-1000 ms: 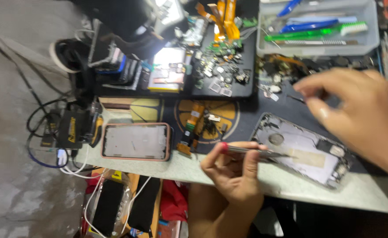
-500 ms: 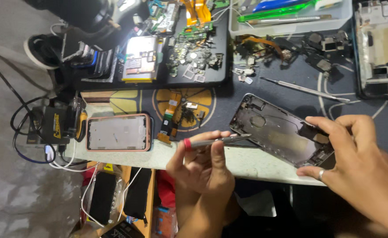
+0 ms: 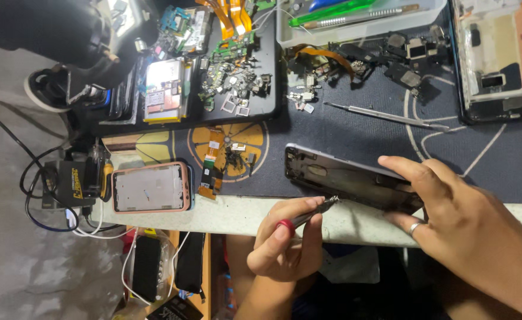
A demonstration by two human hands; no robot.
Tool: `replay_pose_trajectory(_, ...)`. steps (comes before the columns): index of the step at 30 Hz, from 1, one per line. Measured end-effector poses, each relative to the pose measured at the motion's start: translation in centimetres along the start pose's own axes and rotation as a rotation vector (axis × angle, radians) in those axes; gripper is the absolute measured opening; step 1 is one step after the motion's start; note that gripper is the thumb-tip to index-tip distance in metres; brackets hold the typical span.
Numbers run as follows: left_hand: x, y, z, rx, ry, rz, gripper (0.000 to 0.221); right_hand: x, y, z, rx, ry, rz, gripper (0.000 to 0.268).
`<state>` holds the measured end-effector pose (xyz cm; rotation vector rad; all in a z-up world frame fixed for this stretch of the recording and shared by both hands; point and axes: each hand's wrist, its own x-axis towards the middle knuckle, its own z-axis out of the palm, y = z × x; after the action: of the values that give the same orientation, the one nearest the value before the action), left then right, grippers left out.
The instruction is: The person uses a small screwdriver to remove screws from the back of a disassembled smartphone. They place the removed screws on the work mat and continue unscrewing additional fasteners from the device's frame.
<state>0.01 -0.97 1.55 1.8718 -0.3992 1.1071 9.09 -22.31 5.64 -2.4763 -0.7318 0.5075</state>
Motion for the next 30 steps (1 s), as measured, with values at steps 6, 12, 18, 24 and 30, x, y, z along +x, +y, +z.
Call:
replay_pose_trajectory(6,-0.1,0.3,0.6,-0.037,-0.028,-0.016,0.066,0.8,0.9,-0.3,-0.013,-0.079,0.022,0.099)
replay_pose_trajectory(12,-0.6,1.0,0.3,-0.048,-0.020,-0.107,0.071,1.7,1.2,-0.5,-0.076,-0.287,0.198,0.109)
replay_pose_trajectory(18,-0.9,0.5,0.8,-0.034,-0.004,-0.078,0.070,1.7,1.4,-0.3,-0.022,-0.158,0.099,0.108)
replay_pose_trajectory(24,-0.7,0.4,1.1,-0.019,-0.058,-0.034,0.068,1.6,1.4,-0.3,-0.018,-0.191,0.146,0.109)
replay_pose_trajectory(30,-0.6,0.7,1.1,-0.029,-0.051,-0.068,0.067,1.6,1.4,-0.4,-0.025,-0.206,0.156,0.111)
